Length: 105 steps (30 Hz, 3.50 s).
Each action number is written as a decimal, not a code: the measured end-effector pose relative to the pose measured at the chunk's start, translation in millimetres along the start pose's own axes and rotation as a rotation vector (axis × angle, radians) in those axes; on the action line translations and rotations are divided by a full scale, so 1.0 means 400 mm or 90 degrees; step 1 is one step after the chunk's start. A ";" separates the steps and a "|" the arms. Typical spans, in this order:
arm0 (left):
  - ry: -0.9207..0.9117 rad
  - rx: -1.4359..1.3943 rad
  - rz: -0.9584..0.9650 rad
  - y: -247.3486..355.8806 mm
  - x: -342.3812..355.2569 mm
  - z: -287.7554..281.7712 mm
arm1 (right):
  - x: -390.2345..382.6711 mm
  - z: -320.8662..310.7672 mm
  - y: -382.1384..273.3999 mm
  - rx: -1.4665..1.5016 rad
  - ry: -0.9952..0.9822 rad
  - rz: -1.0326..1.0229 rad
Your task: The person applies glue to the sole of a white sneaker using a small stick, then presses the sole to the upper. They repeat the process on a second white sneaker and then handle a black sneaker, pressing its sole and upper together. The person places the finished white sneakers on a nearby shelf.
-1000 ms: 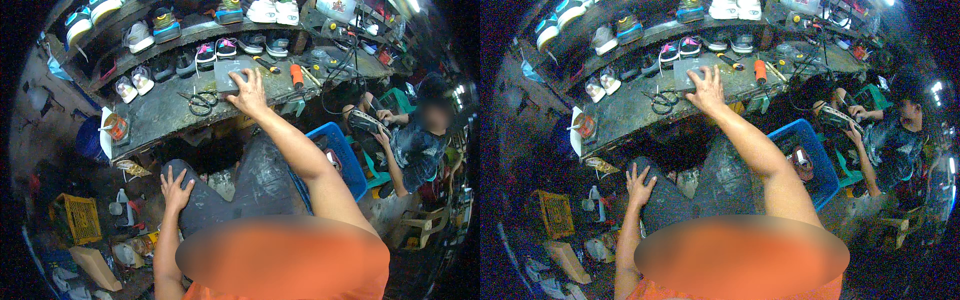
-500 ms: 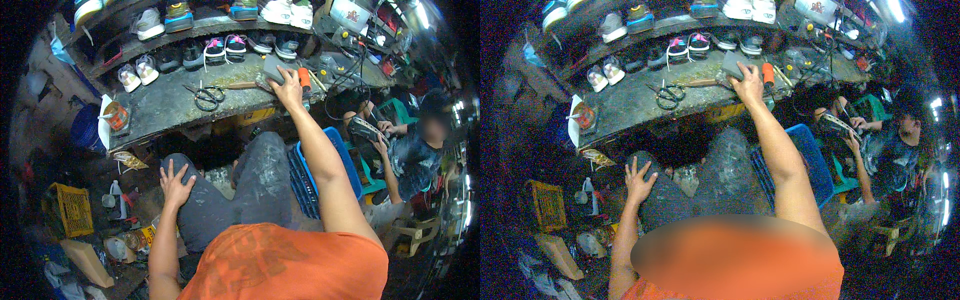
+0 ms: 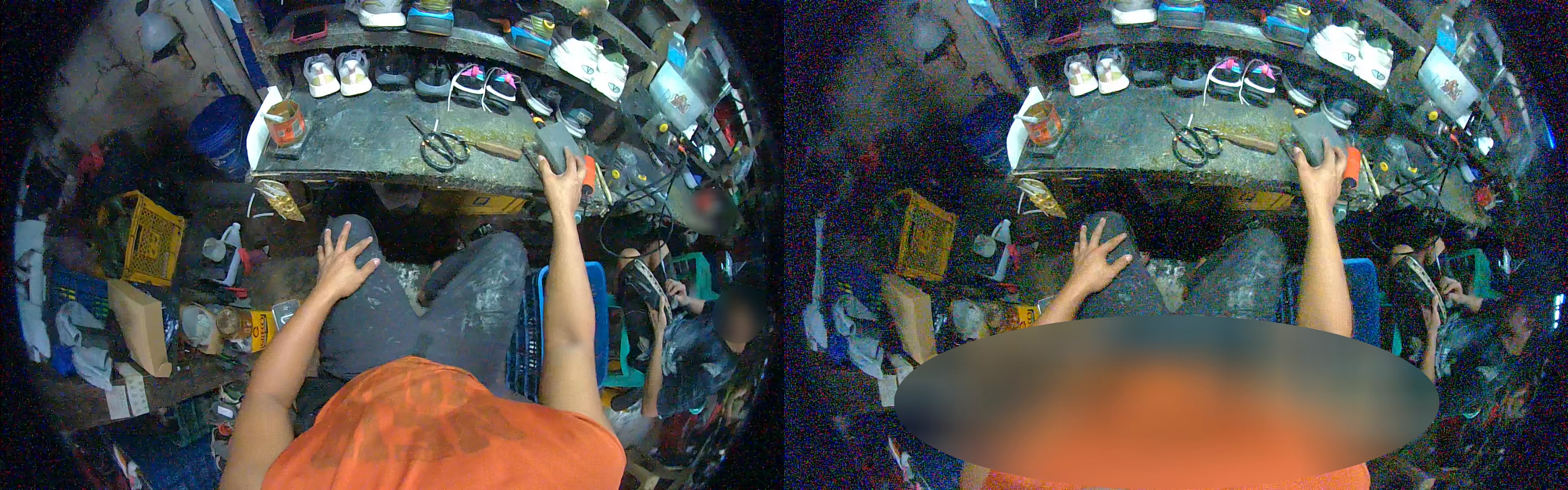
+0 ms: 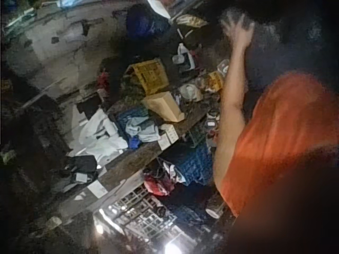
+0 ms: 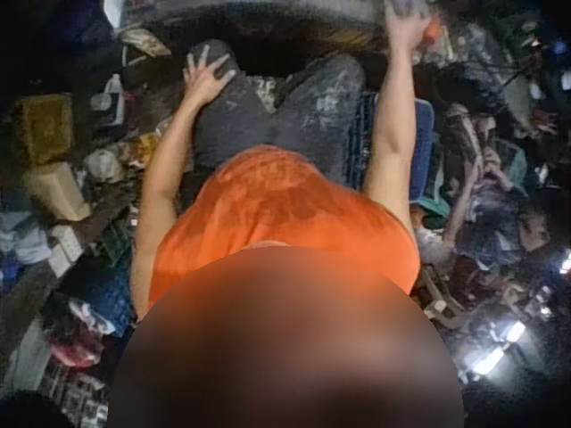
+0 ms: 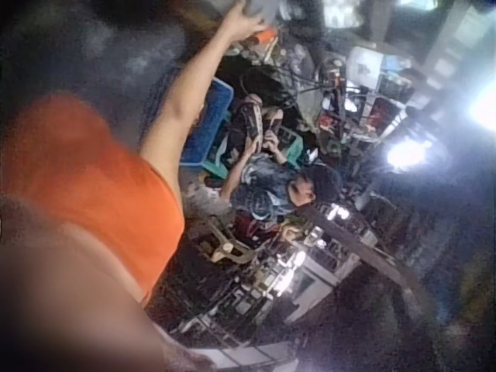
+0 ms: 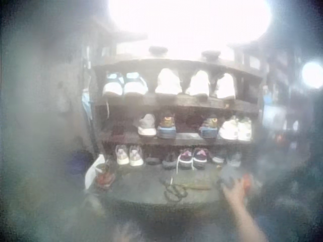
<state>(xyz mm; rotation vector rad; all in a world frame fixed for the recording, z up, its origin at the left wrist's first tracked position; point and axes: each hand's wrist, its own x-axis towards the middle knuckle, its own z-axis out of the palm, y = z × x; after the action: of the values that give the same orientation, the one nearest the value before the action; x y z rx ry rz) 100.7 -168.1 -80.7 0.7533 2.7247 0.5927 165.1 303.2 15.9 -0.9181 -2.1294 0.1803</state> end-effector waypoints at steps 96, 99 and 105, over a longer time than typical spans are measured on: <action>0.022 -0.898 -0.001 0.212 -0.197 -0.220 | -0.636 -0.385 -0.356 0.834 -0.795 0.143; 0.047 -0.880 0.002 0.211 -0.205 -0.228 | -0.639 -0.383 -0.363 0.850 -0.800 0.157; 0.087 -0.852 0.027 0.203 -0.222 -0.232 | -0.649 -0.386 -0.374 0.904 -0.822 0.206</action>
<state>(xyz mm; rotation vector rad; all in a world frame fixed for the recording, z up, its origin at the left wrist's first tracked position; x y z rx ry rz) 178.3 -181.3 49.5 0.3629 1.7050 2.1237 302.9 -4.2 21.3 -0.1309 -1.9132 2.5610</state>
